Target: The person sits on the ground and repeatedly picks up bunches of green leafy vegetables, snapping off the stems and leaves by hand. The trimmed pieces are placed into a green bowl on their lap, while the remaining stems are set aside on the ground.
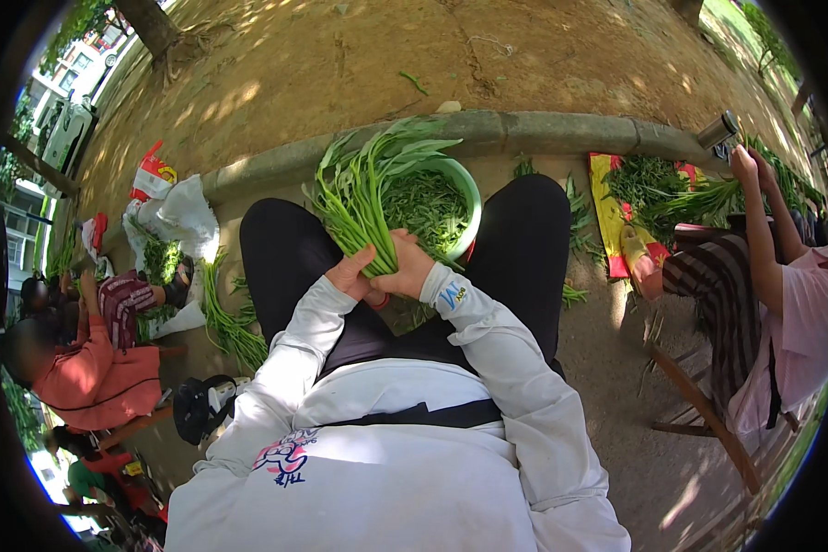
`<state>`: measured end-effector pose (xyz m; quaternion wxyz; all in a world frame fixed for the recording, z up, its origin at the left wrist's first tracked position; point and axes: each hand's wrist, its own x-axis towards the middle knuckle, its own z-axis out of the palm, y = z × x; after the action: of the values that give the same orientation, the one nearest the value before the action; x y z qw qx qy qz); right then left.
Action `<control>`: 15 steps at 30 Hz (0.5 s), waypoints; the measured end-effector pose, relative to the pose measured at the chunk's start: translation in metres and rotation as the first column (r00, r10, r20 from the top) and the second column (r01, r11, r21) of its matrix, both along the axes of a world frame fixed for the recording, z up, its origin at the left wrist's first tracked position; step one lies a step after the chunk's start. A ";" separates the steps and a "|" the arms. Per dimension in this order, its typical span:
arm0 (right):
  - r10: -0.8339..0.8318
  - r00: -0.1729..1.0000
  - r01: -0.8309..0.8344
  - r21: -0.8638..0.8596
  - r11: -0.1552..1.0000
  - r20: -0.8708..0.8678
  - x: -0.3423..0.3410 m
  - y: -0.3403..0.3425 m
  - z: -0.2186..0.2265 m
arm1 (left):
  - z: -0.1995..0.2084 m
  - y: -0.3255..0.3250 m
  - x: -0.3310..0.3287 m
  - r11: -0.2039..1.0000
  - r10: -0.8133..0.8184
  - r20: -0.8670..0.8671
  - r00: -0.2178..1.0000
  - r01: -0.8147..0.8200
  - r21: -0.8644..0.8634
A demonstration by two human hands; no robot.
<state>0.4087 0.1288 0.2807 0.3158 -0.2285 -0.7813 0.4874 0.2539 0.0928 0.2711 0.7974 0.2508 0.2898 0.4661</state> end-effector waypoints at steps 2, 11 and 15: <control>0.118 0.992 -0.126 -0.300 0.946 -0.047 0.001 0.001 0.009 | 0.000 -0.001 0.001 1.000 -0.005 -0.046 0.999 0.005 0.015; 0.031 0.999 -0.024 -0.436 0.900 0.010 0.007 0.002 -0.013 | -0.006 0.011 -0.014 0.955 0.296 0.170 0.940 -0.290 -0.059; -0.003 0.997 -0.036 -0.481 0.876 -0.080 0.017 0.014 0.003 | 0.019 0.024 -0.028 0.937 0.319 0.406 0.856 -0.350 0.000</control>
<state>0.4255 0.1426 0.2841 0.2749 -0.2739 -0.6244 0.6779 0.2255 0.1168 0.2906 0.7366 0.1254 0.1422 0.6492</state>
